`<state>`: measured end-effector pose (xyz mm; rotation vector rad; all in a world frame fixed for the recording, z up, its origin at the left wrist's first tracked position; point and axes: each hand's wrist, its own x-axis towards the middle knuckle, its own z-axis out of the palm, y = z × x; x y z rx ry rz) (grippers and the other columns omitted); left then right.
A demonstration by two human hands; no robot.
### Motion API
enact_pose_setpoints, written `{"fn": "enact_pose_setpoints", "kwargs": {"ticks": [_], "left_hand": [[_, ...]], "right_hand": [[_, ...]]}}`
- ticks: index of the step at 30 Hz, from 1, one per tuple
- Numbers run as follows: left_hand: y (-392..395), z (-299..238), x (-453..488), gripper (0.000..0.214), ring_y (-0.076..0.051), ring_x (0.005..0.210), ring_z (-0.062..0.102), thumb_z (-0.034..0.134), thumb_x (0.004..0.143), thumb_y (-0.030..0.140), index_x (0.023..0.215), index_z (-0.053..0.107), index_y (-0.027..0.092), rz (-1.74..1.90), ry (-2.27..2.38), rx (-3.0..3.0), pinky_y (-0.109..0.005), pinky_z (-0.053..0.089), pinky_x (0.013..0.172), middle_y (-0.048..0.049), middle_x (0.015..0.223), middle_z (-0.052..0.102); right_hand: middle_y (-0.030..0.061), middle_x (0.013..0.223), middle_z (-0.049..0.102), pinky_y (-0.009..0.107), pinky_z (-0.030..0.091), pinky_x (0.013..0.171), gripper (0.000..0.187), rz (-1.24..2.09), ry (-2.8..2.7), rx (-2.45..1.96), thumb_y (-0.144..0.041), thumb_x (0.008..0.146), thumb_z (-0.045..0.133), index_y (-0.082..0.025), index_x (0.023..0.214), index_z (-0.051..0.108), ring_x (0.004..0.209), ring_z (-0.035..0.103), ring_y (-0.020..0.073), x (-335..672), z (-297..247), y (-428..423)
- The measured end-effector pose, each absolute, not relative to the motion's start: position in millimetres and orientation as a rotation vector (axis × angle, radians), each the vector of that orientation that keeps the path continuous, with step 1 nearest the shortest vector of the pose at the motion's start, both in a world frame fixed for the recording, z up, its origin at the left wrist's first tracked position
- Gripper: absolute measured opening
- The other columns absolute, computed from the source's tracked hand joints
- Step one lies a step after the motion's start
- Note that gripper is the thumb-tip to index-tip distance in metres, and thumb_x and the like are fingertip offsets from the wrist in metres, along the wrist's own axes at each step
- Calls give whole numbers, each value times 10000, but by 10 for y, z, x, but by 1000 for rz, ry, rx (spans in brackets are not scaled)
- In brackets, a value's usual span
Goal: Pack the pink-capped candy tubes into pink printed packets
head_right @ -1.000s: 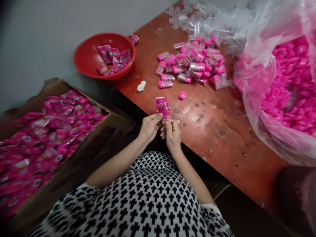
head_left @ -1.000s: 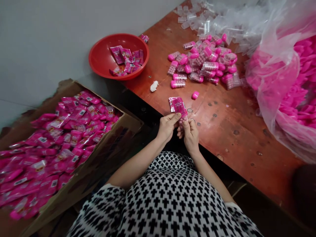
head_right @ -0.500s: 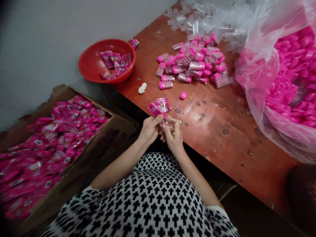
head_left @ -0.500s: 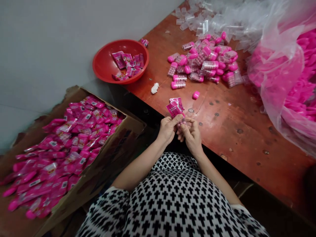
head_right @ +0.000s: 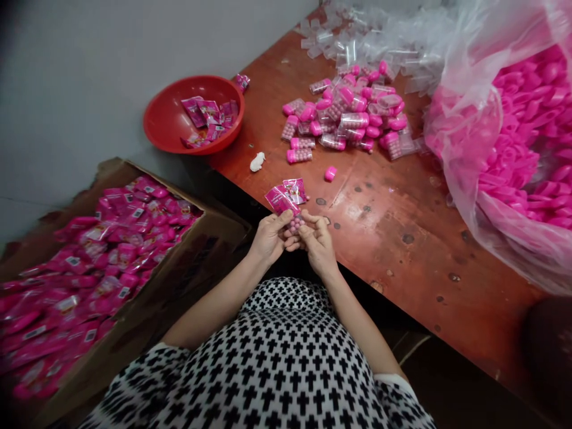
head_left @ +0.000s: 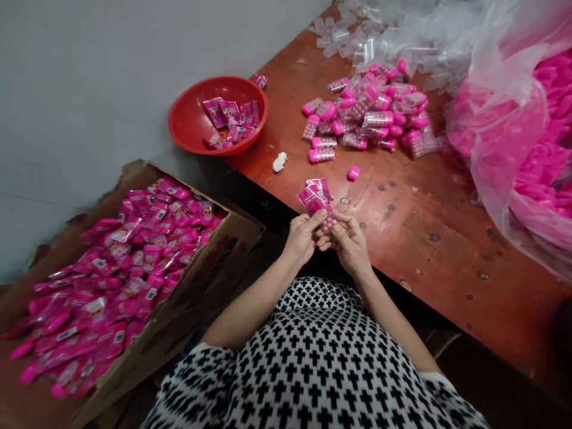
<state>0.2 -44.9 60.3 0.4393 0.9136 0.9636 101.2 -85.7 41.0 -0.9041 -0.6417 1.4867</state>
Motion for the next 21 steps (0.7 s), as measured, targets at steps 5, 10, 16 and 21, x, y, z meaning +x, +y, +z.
{"fn": "enact_pose_setpoints", "kwargs": {"ticks": [5,10,16,21], "left_hand": [[-504,588,-26,389,-33,399,445,853,495,372,572,592,94,937,898,420,-163,336,359,4,533,561],[-513,661,-108,384,-57,482,510,861,494,361,606,619,84,901,855,442,-170,387,415,-37,602,611],[-533,704,-108,416,-52,462,473,836,521,440,618,607,107,1031,863,403,-160,346,388,-13,547,578],[-553,672,-115,397,-50,467,488,855,485,391,581,607,95,1046,918,427,-160,365,410,-16,553,589]], "right_hand": [[-67,682,686,220,568,458,412,1477,-586,-914,-382,672,772,-231,916,477,519,671,116,1001,395,-861],[-56,670,683,237,584,465,393,1437,-586,-911,-385,693,758,-229,937,492,548,689,136,949,428,-885],[-32,722,703,268,604,518,340,1390,-657,-943,-356,741,722,-227,949,486,615,707,145,861,453,-922],[-45,689,690,278,605,515,380,1402,-646,-932,-362,700,757,-229,933,487,591,705,152,858,441,-922]]}}
